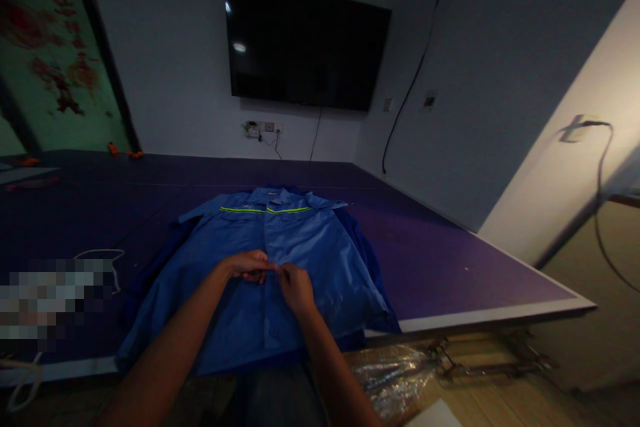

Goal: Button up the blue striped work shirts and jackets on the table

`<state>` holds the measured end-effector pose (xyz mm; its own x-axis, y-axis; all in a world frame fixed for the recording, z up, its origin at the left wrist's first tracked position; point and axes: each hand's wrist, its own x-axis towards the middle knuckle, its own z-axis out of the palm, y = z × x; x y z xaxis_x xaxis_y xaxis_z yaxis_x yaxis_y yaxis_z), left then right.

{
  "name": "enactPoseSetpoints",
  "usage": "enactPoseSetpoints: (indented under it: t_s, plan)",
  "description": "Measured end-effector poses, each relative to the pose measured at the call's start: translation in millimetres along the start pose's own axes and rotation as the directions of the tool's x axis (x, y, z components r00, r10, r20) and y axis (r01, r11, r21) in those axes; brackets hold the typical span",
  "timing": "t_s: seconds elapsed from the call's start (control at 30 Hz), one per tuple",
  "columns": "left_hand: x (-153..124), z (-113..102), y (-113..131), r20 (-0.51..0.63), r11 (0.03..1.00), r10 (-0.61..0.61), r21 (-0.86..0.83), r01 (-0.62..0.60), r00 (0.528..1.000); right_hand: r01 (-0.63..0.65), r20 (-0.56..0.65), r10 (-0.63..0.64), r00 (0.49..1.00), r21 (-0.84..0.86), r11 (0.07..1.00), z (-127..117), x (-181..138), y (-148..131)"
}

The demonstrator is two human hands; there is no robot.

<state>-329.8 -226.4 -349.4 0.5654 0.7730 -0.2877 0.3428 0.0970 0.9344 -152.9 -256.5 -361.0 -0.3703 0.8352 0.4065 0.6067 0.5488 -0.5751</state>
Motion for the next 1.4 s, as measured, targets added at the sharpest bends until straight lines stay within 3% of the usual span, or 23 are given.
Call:
enactPoseSetpoints:
  t_s: [0.17, 0.3, 0.43, 0.6, 0.73, 1.07, 1.4]
  plan:
    - [-5.7, 10.1, 9.4, 0.119, 0.99, -0.029, 0.138, 0.012, 0.992, 0.055, -0.093, -0.053, 0.994, 0.024, 0.998, -9.7, -25.4, -6.3]
    - [-13.9, 23.6, 12.1, 0.139, 0.979, -0.078, 0.199, 0.05, 0.987, 0.021, -0.033, -0.019, 0.999, 0.077, 0.997, -13.1, -58.5, -4.0]
    - [-29.7, 38.1, 9.9, 0.164, 0.978, -0.103, 0.195, 0.07, 0.981, 0.054, 0.053, -0.063, 0.997, 0.165, 0.985, -17.9, -78.3, -5.0]
    - [-43.2, 56.4, 5.0, 0.161, 0.987, -0.071, 0.153, 0.047, 0.984, 0.091, 0.108, -0.122, 0.987, 0.257, 0.962, -21.4, -81.6, -9.5]
    - [-45.7, 65.4, 2.8, 0.149, 0.988, -0.035, 0.155, 0.012, 0.988, 0.093, 0.086, -0.12, 0.989, 0.267, 0.959, -15.4, -81.8, -9.7]
    - [-45.9, 68.1, 2.2, 0.175, 0.965, -0.021, 0.262, -0.026, 0.984, 0.157, 0.143, -0.217, 0.966, 0.347, 0.925, -21.2, -81.3, -6.0]
    - [-43.3, 69.5, -1.6, 0.161, 0.975, -0.008, 0.223, -0.028, 0.987, 0.152, 0.046, -0.175, 0.984, 0.316, 0.937, -14.5, -85.7, -4.0]
